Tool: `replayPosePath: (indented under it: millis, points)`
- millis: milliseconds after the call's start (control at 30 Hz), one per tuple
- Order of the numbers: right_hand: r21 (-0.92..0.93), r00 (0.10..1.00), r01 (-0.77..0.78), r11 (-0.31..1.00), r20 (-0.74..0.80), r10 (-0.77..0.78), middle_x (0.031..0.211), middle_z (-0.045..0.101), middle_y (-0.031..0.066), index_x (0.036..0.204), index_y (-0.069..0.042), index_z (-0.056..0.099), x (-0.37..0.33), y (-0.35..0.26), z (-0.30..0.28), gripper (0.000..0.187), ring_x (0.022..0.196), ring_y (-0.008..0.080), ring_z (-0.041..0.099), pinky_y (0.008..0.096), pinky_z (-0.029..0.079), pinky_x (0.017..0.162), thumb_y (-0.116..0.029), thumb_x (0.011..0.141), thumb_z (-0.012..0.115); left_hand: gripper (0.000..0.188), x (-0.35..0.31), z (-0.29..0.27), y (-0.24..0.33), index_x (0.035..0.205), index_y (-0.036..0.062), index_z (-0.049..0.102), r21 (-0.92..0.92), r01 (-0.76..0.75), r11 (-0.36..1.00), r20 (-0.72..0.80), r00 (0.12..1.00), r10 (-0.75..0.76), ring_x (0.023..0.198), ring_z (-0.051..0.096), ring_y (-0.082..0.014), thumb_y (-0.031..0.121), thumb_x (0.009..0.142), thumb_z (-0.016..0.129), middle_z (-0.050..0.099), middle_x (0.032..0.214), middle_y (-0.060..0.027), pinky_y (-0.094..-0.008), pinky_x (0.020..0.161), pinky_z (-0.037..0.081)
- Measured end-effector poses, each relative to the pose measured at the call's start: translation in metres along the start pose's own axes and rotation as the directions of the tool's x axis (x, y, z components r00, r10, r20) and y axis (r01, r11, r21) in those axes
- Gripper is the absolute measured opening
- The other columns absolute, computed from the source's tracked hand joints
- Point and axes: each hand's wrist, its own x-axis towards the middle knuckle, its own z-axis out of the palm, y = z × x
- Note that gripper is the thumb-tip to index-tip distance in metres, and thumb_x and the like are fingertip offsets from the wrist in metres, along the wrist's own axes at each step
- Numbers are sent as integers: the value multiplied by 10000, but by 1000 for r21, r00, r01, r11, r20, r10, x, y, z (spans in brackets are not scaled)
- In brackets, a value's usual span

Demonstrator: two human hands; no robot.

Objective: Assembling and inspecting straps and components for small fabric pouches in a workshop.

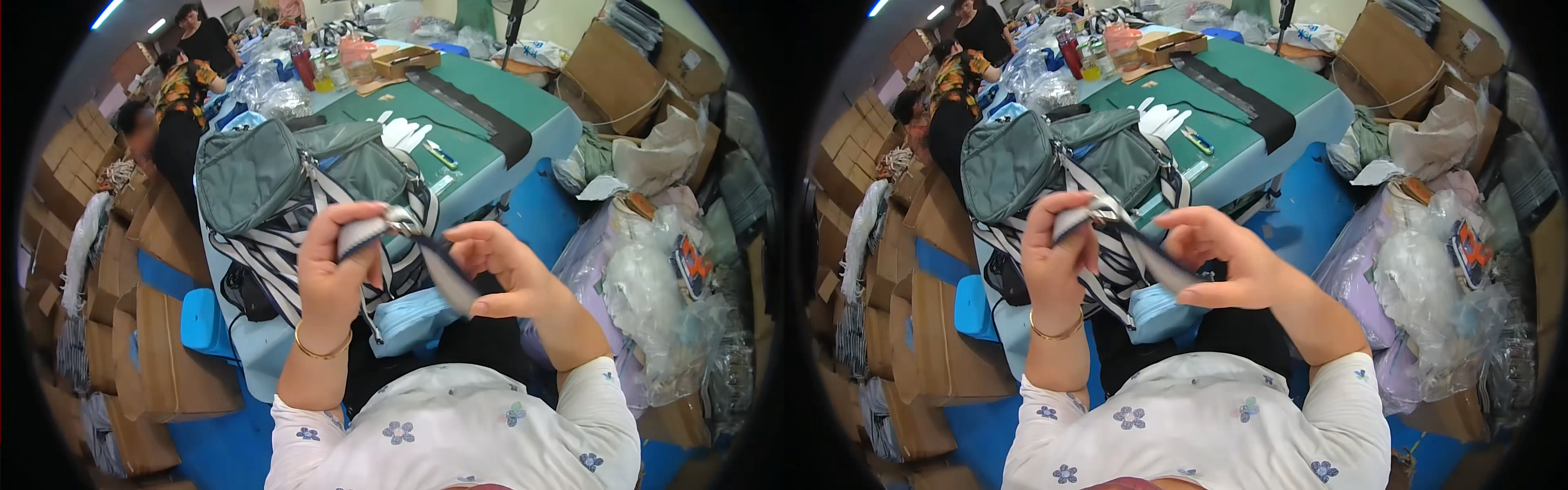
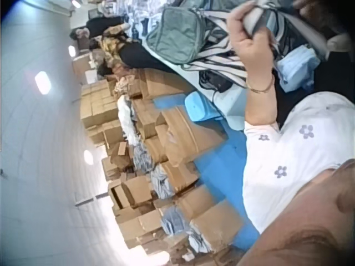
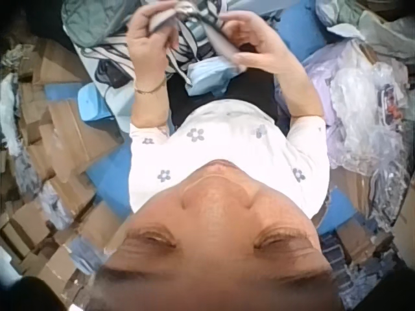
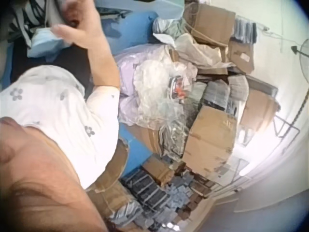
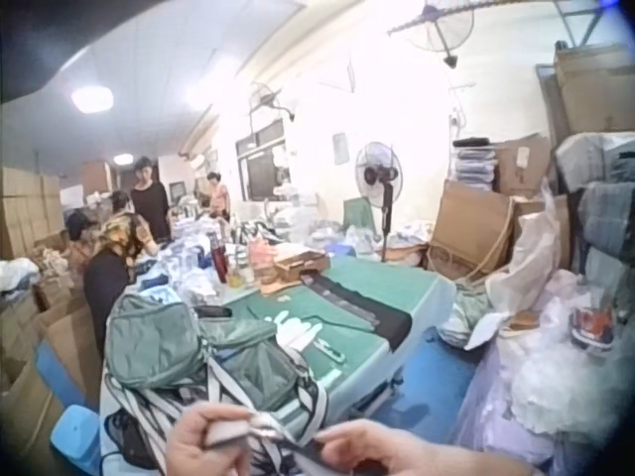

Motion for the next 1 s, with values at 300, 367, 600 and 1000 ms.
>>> replayPosePath:
  millis: [300,367,600,1000]
  points:
    - [-193,993,93,977,-59,-107,1104,557,87,1245,31,454,21,7,16,496,980,152,573,288,457,867,-93,816,670,306,-13,2,-7,1022,-17,569,-97,-100,990,140,984,113,606,537,-73,-151,754,505,585,986,-112,-169,487,435]
    - [-225,982,140,964,-96,-165,1063,565,83,1205,35,487,18,10,17,461,959,163,584,289,478,839,-87,806,682,378,-18,1,-4,1086,-8,530,-29,-65,997,178,982,69,691,550,-85,-120,726,567,559,1008,-91,-184,545,444]
    - [-821,888,316,476,79,-453,931,600,96,1099,-26,597,19,-14,39,457,758,238,617,297,524,633,-58,666,741,515,-26,12,33,1079,16,596,653,-511,559,404,859,314,649,550,-177,207,648,803,554,823,-93,-246,554,451]
    - [27,995,33,999,-91,-31,846,555,55,1169,-41,394,-1,1,40,362,763,82,538,221,433,643,-32,861,583,428,-26,10,25,992,24,602,530,-534,659,494,826,272,667,563,-198,159,637,799,561,903,-97,-260,577,478]
